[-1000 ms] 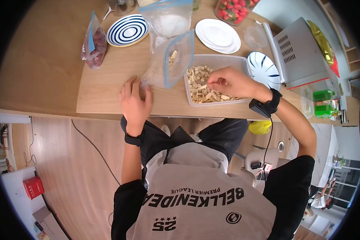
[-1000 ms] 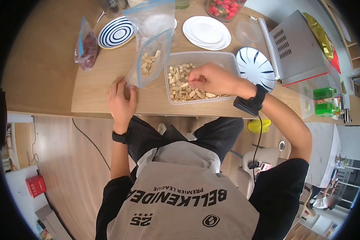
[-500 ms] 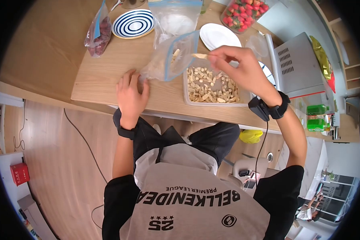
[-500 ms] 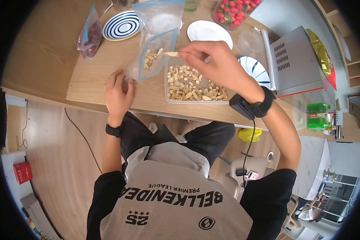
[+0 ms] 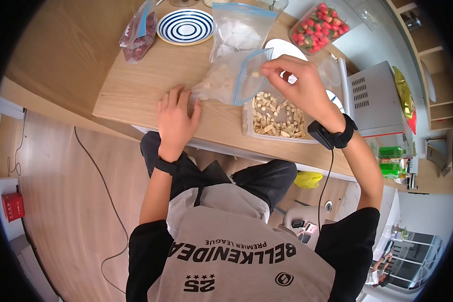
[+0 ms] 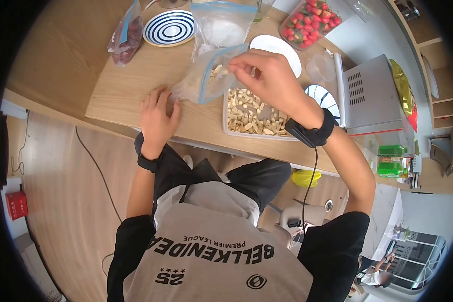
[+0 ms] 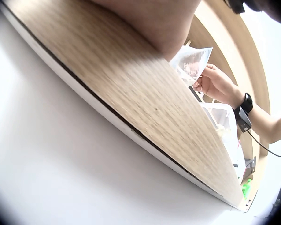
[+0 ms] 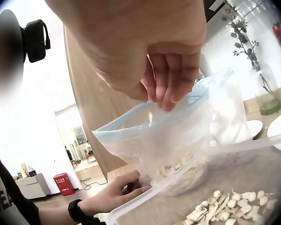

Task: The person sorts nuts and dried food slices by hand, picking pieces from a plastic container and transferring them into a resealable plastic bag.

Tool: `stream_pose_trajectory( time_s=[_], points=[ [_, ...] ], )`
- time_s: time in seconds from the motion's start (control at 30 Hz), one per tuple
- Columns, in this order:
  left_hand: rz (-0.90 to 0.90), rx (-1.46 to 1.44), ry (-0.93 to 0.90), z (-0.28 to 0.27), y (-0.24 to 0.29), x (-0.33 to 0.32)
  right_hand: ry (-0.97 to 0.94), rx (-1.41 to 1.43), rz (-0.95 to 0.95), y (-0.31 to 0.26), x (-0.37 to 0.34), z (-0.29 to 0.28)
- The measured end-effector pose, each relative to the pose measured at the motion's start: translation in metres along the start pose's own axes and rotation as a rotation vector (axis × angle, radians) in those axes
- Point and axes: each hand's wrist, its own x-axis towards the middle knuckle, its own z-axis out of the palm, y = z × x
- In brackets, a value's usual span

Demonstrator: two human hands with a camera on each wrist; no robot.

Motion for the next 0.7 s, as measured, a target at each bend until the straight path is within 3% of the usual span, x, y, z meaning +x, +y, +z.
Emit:
stream_pose_trajectory(
  time_s=[0.2,0.27,0.43,0.5,0.6,0.67,0.7],
  points=[
    [0.003,-0.008,-0.004,-0.001,0.0,0.0,0.048,0.027,0.047,0.001,-0.03,-0.01],
    [0.001,-0.009,-0.007,0.0,-0.001,0.0,-0.045,0.028,0.147,-0.01,-0.05,-0.016],
    [0.015,-0.015,-0.01,0.002,-0.002,0.0,-0.093,-0.257,-0.36,-0.078,-0.088,-0.041],
    [0.023,-0.008,-0.017,0.004,-0.002,-0.001,0.035,-0.226,-0.541,-0.107,-0.1,-0.045],
    [0.039,-0.002,-0.033,0.003,-0.001,0.0,0.118,-0.189,-0.727,-0.139,-0.122,-0.057],
    [0.035,0.013,-0.019,0.003,-0.001,0.001,0.13,-0.158,-0.752,-0.154,-0.118,-0.067],
    [0.043,0.016,-0.032,0.004,-0.001,0.001,0.223,-0.12,-0.785,-0.157,-0.112,-0.065]
  ],
)
